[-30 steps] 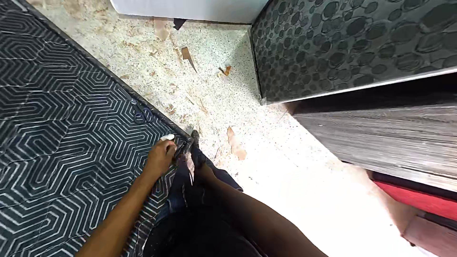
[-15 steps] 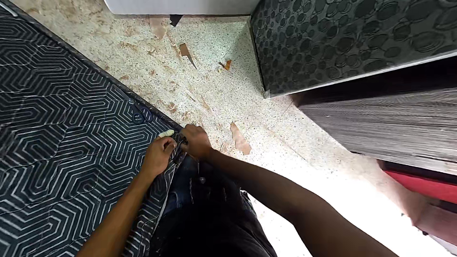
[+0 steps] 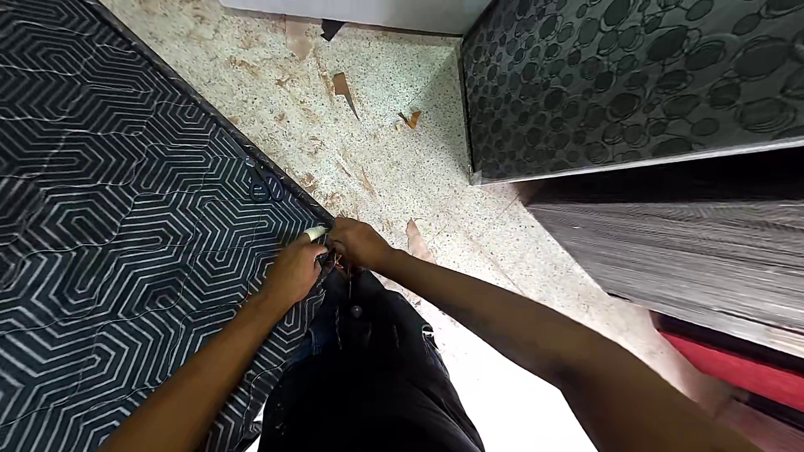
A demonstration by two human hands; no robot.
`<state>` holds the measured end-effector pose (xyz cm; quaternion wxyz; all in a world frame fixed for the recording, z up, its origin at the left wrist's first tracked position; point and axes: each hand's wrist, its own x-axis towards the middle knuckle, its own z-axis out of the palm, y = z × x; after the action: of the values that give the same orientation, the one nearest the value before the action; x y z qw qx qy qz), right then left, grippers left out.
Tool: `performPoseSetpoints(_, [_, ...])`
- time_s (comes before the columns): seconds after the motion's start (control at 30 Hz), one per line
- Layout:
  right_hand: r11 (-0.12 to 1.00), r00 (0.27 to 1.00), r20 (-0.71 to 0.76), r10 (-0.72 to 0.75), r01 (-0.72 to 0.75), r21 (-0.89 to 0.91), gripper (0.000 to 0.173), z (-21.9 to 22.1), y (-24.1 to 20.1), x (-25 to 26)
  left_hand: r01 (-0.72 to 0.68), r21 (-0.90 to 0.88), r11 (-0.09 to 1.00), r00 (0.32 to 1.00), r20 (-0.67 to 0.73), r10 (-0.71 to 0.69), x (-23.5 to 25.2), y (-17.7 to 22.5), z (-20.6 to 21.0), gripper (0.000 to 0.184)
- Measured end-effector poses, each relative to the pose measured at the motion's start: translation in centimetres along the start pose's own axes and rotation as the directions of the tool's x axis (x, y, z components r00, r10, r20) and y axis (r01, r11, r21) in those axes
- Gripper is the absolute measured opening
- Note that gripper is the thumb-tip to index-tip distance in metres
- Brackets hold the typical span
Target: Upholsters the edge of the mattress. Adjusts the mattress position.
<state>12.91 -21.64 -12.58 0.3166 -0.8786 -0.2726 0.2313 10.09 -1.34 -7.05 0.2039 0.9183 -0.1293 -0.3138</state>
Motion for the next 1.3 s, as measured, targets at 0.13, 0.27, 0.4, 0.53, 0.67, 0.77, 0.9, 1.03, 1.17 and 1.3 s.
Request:
performPoseSetpoints(0.13, [0.998, 0.976, 0.217, 0.030, -0.019, -0.053, 0.024, -2.4, 0.0, 0.3, -0.017, -0.065, 0.998, 0.997, 0.068, 0.021, -0.2, -0.1, 0.5, 0.027])
performPoseSetpoints(0.27, [0.997, 0.961, 0.273, 0.046, -0.027, -0.072, 0.032, -3.1, 0.5, 0.6, 0.041, -0.143, 0.989, 0.999, 0.027, -0.037, -0.7, 0.0, 1.1, 0.027])
performPoseSetpoints(0.4, [0.985, 0.918, 0.382, 0.105, -0.044, -0.164, 0.028, -3.5, 0.3, 1.0, 0.022, -0.104, 0.994, 1.000, -0.013, -0.024, -1.3, 0.0, 1.9, 0.028])
performPoseSetpoints(0.53, [0.976, 0.878, 0.447, 0.174, -0.094, -0.196, 0.029, -3.7, 0.3, 1.3, -0.035, -0.039, 0.999, 0.999, -0.034, 0.034, -1.8, -0.3, 2.6, 0.033])
performPoseSetpoints(0.67, [0.994, 0.964, 0.252, 0.083, -0.061, -0.096, 0.020, -3.7, 0.9, 0.7, -0.031, -0.070, 0.997, 0.997, -0.068, 0.027, -1.8, -0.5, 2.5, 0.033])
performPoseSetpoints(0.77, [0.999, 0.998, 0.057, 0.034, -0.032, -0.034, 0.019, -2.8, 1.6, 0.7, 0.004, -0.127, 0.992, 0.987, -0.161, -0.025, -2.0, -0.5, 2.5, 0.028])
performPoseSetpoints(0.9, [0.996, 0.994, 0.065, -0.082, 0.084, -0.020, 0.015, -1.9, 2.6, 1.4, 0.134, -0.097, 0.986, 0.989, -0.043, -0.138, -0.6, 1.0, 1.2, 0.038])
performPoseSetpoints(1.03, [0.984, 0.979, 0.104, -0.175, 0.176, 0.001, 0.018, -2.1, 3.2, 1.5, 0.058, -0.122, 0.991, 0.986, -0.147, -0.076, 0.3, 0.5, 1.7, 0.021])
performPoseSetpoints(1.17, [0.974, 0.956, 0.191, -0.222, 0.225, 0.007, 0.023, -2.6, 4.1, 1.4, -0.067, -0.107, 0.992, 0.974, -0.221, 0.042, -0.4, -0.6, 3.1, 0.021])
performPoseSetpoints(1.3, [0.992, 0.948, 0.313, -0.057, 0.089, -0.090, 0.031, -3.1, 3.3, 0.9, -0.035, -0.038, 0.999, 0.993, -0.115, 0.030, 0.1, -0.4, 2.8, 0.025])
